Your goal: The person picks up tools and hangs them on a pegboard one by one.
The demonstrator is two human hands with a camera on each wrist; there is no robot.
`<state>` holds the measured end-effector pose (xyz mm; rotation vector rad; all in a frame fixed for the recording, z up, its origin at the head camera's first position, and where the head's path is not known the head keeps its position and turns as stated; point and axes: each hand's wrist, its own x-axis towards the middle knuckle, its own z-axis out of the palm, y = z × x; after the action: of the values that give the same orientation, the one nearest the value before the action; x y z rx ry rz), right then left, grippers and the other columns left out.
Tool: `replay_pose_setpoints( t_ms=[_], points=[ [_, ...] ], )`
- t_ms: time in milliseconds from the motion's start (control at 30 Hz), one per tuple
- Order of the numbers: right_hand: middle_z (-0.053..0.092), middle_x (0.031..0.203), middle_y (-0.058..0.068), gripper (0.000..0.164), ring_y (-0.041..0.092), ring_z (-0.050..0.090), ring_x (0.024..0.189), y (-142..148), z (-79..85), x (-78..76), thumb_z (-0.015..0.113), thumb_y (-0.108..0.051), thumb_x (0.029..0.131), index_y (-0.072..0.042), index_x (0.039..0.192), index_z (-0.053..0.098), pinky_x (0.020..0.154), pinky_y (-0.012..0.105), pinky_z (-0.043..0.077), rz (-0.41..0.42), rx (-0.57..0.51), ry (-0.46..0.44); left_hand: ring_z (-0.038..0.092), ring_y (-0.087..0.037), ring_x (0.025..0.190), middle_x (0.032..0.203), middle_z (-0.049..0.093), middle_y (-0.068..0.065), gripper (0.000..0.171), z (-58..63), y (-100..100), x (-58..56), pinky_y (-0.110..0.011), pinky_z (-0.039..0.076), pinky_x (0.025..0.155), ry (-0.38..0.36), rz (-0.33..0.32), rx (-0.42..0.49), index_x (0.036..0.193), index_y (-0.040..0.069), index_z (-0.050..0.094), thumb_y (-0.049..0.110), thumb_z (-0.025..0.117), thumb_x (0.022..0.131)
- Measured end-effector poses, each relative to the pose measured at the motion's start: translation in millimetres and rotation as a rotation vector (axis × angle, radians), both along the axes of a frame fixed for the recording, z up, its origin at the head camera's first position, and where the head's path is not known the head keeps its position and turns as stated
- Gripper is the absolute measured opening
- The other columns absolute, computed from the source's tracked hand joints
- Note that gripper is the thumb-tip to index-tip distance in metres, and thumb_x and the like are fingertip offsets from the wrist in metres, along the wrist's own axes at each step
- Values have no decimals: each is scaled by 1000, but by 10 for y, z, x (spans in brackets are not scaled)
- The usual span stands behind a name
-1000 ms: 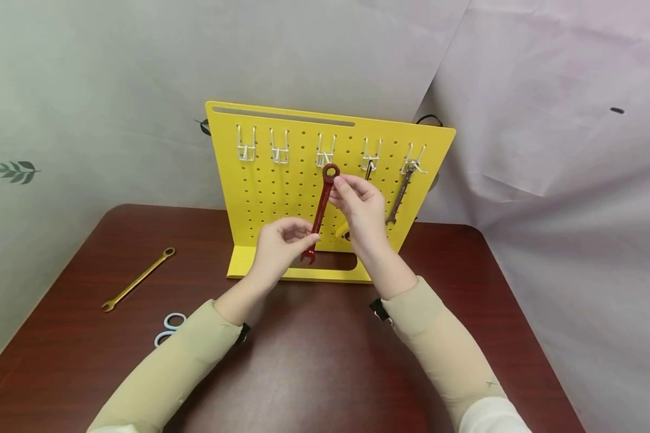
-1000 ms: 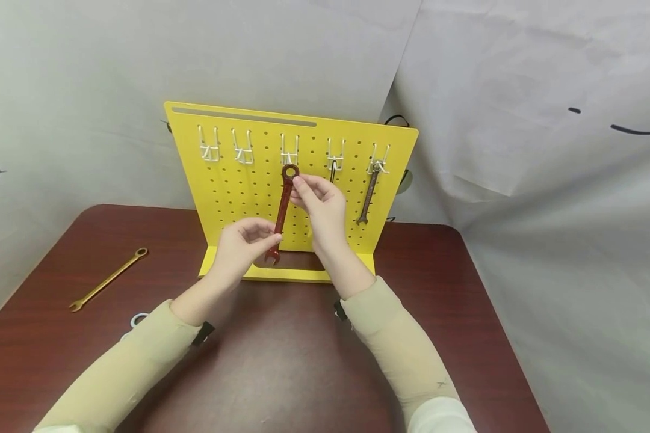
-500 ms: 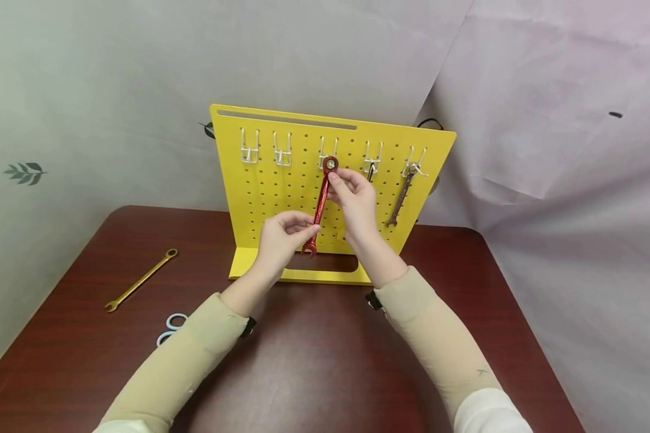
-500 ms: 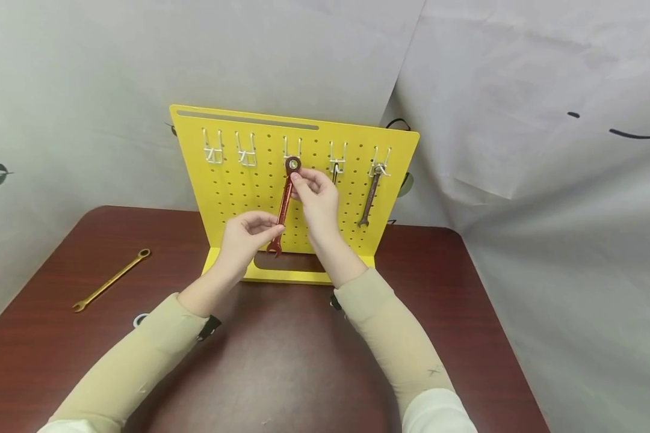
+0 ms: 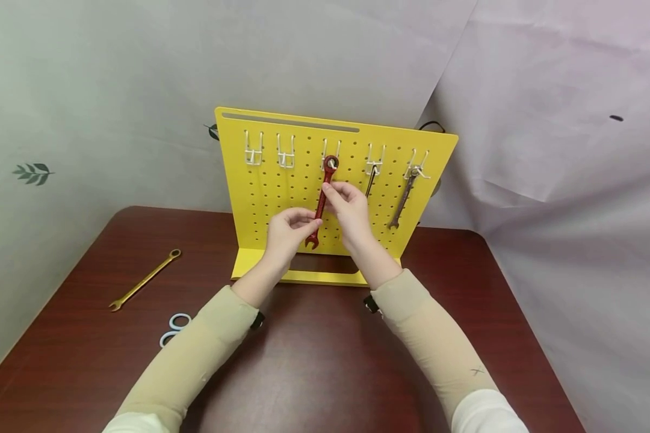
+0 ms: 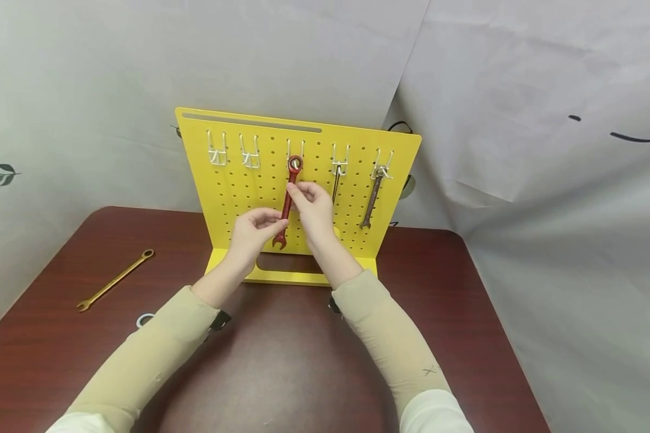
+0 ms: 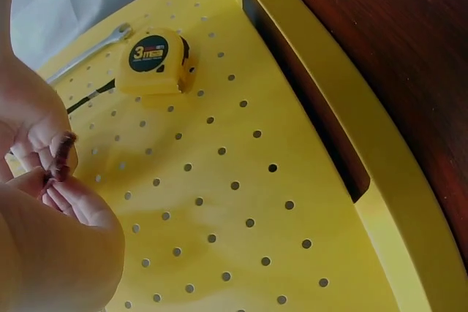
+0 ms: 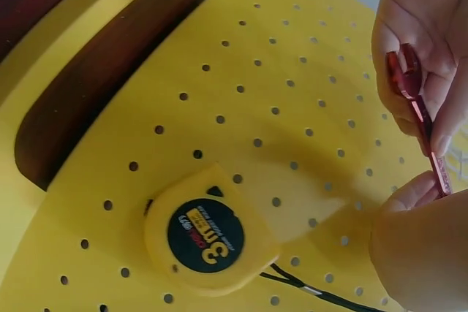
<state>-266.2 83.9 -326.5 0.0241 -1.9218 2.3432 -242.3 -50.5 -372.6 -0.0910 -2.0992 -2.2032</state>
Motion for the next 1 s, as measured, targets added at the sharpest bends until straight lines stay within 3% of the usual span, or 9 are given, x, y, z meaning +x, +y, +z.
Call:
replay_pose_setpoints(
  t_ms=[267, 567, 733, 1000],
  points=[
    [72, 81, -8, 15, 6, 68, 70, -27, -26, -15, 69, -8, 103, 6, 109, 72, 75, 20, 61, -34, 15, -3, 66, -7, 81, 104, 77, -15, 21, -9, 1, -83, -15, 54, 73, -3, 27, -85, 113, -5, 76, 7, 79, 95],
    [72, 82, -8, 19, 6, 69, 72, -35, -27, -19, 72, -11, 102, 5, 112, 73, 78, 21, 62, -64, 30, -30, 67, -8, 83, 110, 77, -23, 18, -36, 1, -127, -15, 54, 75, 40, 48, -132, 112, -4, 77, 6, 77, 96],
    [72, 83, -8, 18, 5, 69, 76, 8, -81, -10, 70, -6, 103, 8, 113, 71, 78, 20, 61, -41, 27, 3, 73, -20, 94, 115, 78, -23, 19, -54, -37, -116, -15, 55, 78, 54, 41, -182, 114, -2, 78, 5, 75, 97],
    [74, 103, 3, 26, 5, 70, 88, 107, -234, 51, 69, -3, 102, 9, 124, 70, 97, 30, 61, 9, 127, 13, 74, -33, 107, 120, 76, -23, 23, -127, -179, -65, -21, 58, 87, 36, -32, -234, 120, -3, 76, 7, 73, 100]
  ],
)
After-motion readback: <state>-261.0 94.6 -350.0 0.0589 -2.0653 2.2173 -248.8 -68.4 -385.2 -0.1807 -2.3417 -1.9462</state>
